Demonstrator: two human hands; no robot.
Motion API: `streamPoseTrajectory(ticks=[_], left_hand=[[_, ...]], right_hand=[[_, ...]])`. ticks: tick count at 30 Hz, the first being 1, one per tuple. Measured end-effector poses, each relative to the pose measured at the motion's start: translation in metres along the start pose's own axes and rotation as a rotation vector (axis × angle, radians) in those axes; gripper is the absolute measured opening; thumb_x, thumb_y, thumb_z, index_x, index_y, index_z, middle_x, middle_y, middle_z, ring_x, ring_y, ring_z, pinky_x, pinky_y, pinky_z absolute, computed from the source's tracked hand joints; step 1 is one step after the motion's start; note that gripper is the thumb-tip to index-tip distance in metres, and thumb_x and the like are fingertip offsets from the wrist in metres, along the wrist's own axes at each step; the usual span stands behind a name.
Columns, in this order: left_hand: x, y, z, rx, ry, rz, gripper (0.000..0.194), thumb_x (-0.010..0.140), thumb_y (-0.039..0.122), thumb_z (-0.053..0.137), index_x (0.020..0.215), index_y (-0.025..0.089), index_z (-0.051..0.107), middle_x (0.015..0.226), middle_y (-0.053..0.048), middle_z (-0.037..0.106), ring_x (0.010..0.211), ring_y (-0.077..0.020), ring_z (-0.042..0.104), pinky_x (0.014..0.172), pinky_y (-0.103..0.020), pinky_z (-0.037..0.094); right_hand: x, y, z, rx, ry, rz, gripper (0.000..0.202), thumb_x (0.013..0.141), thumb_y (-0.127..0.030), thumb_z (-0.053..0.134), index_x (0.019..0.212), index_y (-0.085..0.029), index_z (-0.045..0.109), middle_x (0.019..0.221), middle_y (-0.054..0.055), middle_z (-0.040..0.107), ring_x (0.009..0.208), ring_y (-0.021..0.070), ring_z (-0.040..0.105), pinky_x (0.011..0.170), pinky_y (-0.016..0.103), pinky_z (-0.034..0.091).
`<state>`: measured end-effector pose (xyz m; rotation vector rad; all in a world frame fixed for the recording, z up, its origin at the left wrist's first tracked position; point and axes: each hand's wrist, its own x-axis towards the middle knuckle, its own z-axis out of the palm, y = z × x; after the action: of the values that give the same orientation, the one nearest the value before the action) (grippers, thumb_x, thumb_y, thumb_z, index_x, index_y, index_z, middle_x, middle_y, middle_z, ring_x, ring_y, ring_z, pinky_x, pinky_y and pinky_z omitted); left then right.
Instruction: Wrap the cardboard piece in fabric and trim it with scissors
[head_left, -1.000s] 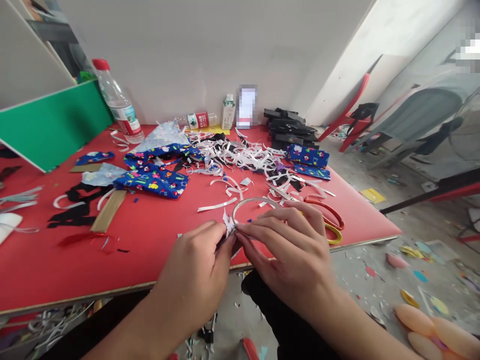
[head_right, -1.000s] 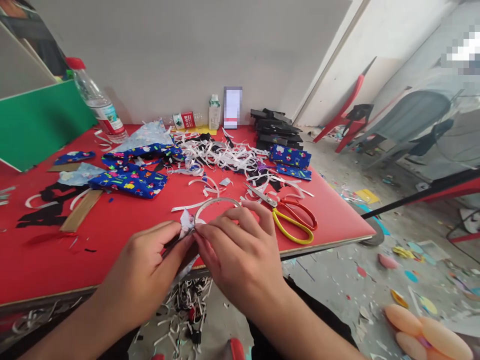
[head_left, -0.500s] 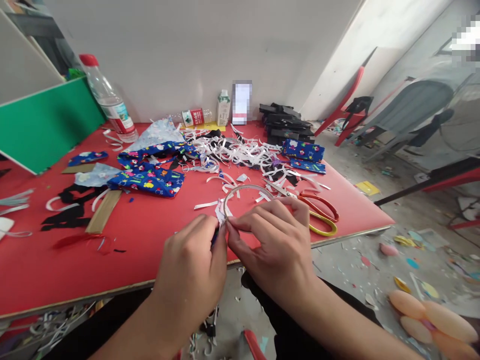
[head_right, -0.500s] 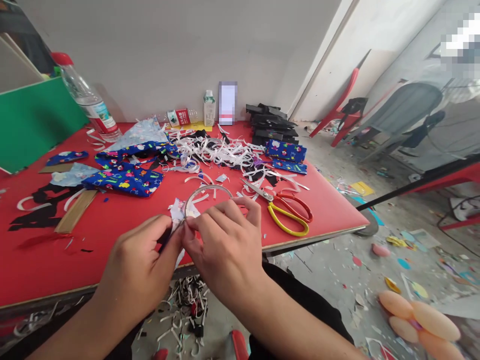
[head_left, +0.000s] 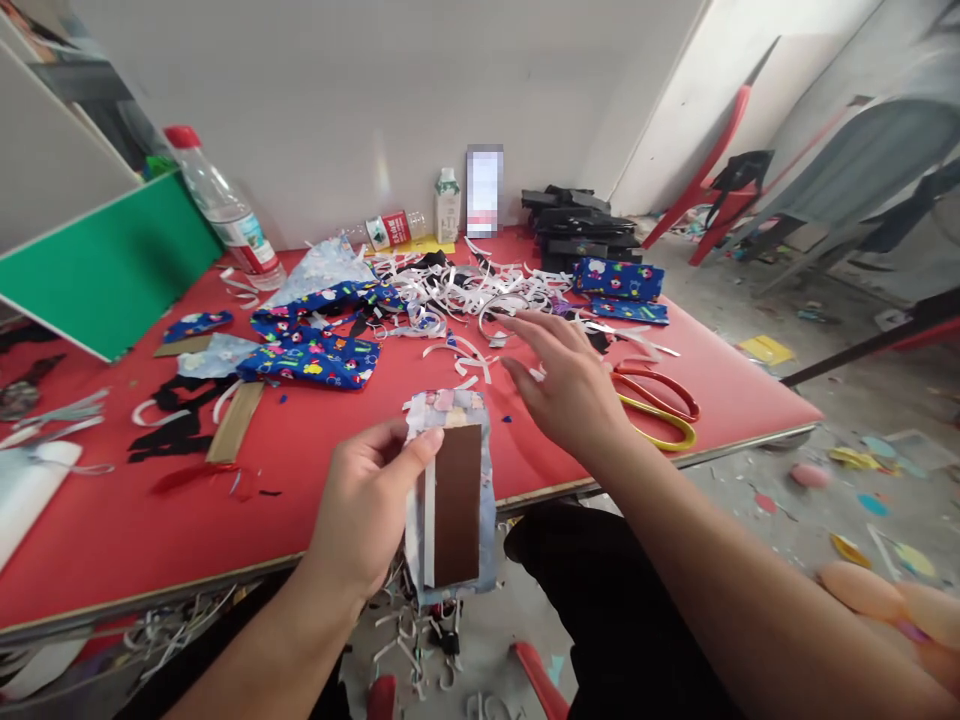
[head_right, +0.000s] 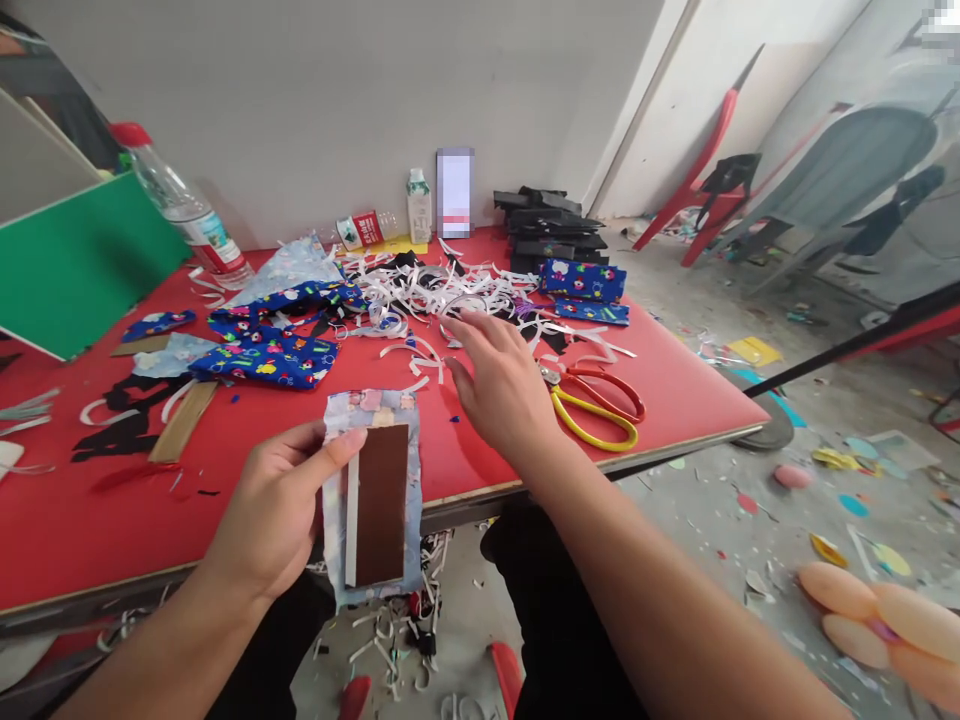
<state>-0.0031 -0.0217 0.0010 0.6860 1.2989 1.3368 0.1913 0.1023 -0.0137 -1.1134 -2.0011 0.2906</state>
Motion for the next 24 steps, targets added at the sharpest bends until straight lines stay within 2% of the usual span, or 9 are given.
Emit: streamPoseTrajectory(ticks=[2,4,6,8,12,15,17,21,24], left_hand=[[0.002,0.0,0.002,-0.121,0.073,0.009,0.026,0.073,0.037,0.092,0.085,0.017,0.079,0.076,-0.004,0.076,0.067,-0.0179,0.071,0.065,-0.028,0.055],[0.004,0.0,0.002,-0.194,0.116,0.046,0.027,0.074,0.036,0.092,0.089,0.018,0.079,0.077,-0.004,0.077,0.066,-0.0181,0.071,0.064,-0.029,0.056],[0.008,-0.002,0.0,-0.19,0.133,0.117,0.028,0.079,0.038,0.09,0.096,0.019,0.08,0.083,-0.005,0.079,0.07,-0.0192,0.073,0.066,-0.03,0.058],[0.011,-0.004,-0.005,-0.124,0.12,0.188,0.028,0.083,0.04,0.087,0.101,0.02,0.08,0.09,-0.006,0.08,0.076,-0.0201,0.075,0.071,-0.031,0.06],[0.018,-0.001,-0.012,-0.108,0.051,0.21,0.027,0.083,0.037,0.088,0.101,0.019,0.081,0.097,-0.007,0.081,0.086,-0.02,0.076,0.081,-0.03,0.063],[0.021,0.006,-0.014,-0.207,0.195,0.28,0.028,0.074,0.031,0.094,0.096,0.02,0.08,0.09,-0.002,0.079,0.075,-0.0148,0.074,0.073,-0.025,0.064],[0.02,0.01,-0.014,-0.21,0.246,0.27,0.031,0.068,0.03,0.098,0.09,0.019,0.079,0.083,0.0,0.078,0.068,-0.014,0.073,0.063,-0.023,0.063],[0.011,0.003,-0.007,-0.027,0.031,0.026,0.034,0.069,0.032,0.097,0.094,0.015,0.082,0.083,-0.006,0.081,0.067,-0.0192,0.077,0.063,-0.028,0.066],[0.004,-0.01,0.001,0.011,0.06,0.04,0.034,0.076,0.037,0.093,0.1,0.015,0.083,0.083,-0.008,0.082,0.067,-0.0215,0.078,0.065,-0.031,0.067]], right_hand=[[-0.012,-0.018,-0.001,0.323,-0.053,0.231,0.031,0.099,-0.039,0.063,0.124,-0.022,0.072,0.115,0.012,0.077,0.107,0.0287,0.072,0.096,0.052,0.057],[-0.027,-0.039,0.001,0.736,-0.34,0.443,0.039,0.095,-0.055,0.067,0.116,-0.023,0.071,0.092,0.007,0.078,0.085,0.0243,0.074,0.08,0.044,0.062],[-0.041,-0.058,0.006,1.016,-0.647,0.565,0.042,0.087,-0.057,0.077,0.11,-0.022,0.073,0.087,0.005,0.077,0.077,0.0215,0.073,0.074,0.038,0.061],[-0.048,-0.07,0.012,1.144,-0.721,0.617,0.04,0.084,-0.056,0.082,0.104,-0.022,0.075,0.088,0.003,0.077,0.077,0.0191,0.072,0.073,0.033,0.06],[-0.043,-0.066,0.011,1.133,-0.62,0.693,0.04,0.075,-0.054,0.089,0.091,-0.02,0.075,0.079,0.0,0.075,0.064,0.014,0.065,0.059,0.026,0.054],[-0.032,-0.048,0.004,1.043,-0.539,0.684,0.036,0.065,-0.04,0.098,0.084,-0.018,0.077,0.071,-0.001,0.073,0.059,0.0117,0.063,0.054,0.023,0.052],[-0.027,-0.038,0.001,1.096,-0.372,0.679,0.032,0.066,-0.038,0.098,0.083,-0.019,0.078,0.075,0.0,0.075,0.064,0.0116,0.067,0.062,0.024,0.057],[-0.025,-0.033,0.007,1.271,0.064,0.772,0.026,0.072,-0.039,0.094,0.084,-0.023,0.077,0.083,-0.002,0.077,0.07,0.0103,0.068,0.069,0.023,0.061],[-0.029,-0.038,0.015,1.37,0.09,0.837,0.028,0.07,-0.035,0.096,0.089,-0.024,0.078,0.092,-0.001,0.08,0.075,0.0109,0.071,0.073,0.023,0.063]])
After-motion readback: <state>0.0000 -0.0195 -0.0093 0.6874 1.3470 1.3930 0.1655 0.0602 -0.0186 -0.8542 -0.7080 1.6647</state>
